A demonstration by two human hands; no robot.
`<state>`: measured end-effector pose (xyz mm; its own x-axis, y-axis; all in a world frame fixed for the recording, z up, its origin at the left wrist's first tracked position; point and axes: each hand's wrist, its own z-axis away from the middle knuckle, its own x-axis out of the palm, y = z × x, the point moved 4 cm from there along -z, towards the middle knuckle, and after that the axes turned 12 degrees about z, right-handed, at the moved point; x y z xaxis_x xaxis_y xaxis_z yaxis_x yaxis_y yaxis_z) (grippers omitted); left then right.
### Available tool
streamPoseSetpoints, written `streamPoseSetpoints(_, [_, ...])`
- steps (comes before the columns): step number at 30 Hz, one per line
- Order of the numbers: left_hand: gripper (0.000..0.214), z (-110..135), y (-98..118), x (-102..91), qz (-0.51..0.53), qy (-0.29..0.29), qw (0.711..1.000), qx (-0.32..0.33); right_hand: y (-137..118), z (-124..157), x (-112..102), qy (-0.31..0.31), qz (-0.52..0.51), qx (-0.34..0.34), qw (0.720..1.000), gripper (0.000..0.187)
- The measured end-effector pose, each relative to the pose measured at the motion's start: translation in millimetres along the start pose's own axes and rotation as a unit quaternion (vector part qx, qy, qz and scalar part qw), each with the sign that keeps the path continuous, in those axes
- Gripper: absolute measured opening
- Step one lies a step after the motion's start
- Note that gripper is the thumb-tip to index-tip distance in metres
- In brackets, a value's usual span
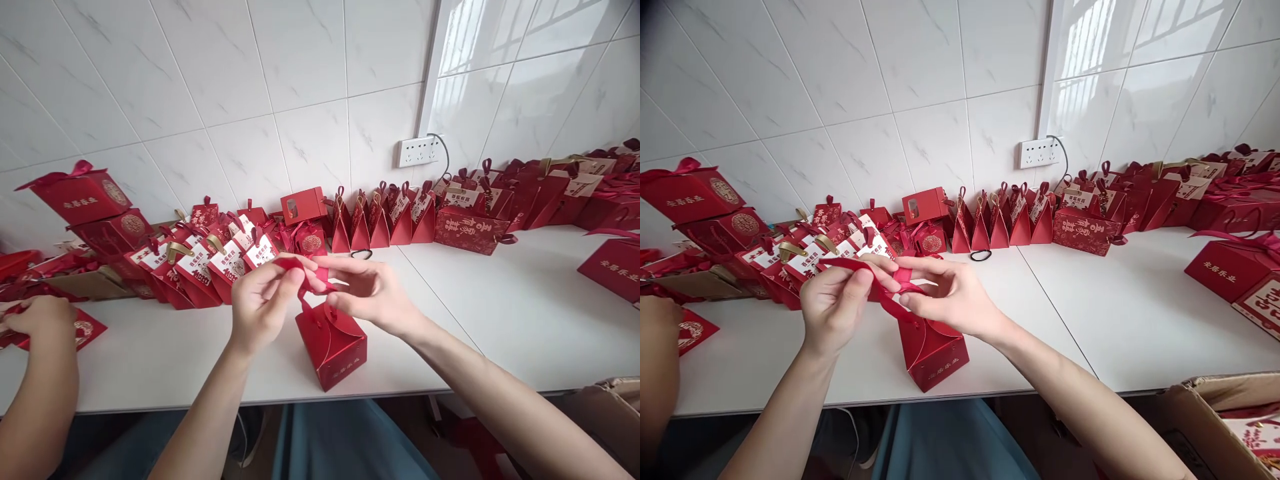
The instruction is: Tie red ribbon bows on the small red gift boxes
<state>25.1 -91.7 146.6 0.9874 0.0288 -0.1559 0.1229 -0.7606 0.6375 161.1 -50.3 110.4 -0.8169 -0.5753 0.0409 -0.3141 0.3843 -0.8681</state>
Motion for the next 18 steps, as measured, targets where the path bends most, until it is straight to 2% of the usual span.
streamPoseSetpoints(2, [0.023,1,-7,-0.2,0.025,0.004,1.000,-0.009,6,-1,-4,0.021,-0.032,0.017,0.999,0.026])
streamPoseSetpoints(4, [0.022,3,-12,0.3,0.066,0.018,0.998,-0.008,14,-2,-12,0.088,-0.061,0.039,0.993,0.017])
streamPoseSetpoints(7, [0.021,11,-22,-4.7,0.160,0.123,0.979,-0.012,23,-3,-26,0.177,-0.104,0.053,0.977,0.018])
streamPoseSetpoints(10, [0.021,28,-34,-13.4,0.219,0.248,0.941,-0.068,31,0,-43,0.226,-0.114,0.072,0.965,0.029])
streamPoseSetpoints(14, [0.028,60,-47,-25.2,0.200,0.352,0.903,-0.141,40,14,-70,0.258,-0.066,0.099,0.959,0.033])
streamPoseSetpoints(18, [0.030,93,-55,-36.9,0.163,0.426,0.868,-0.196,49,36,-99,0.306,-0.013,0.142,0.941,0.034])
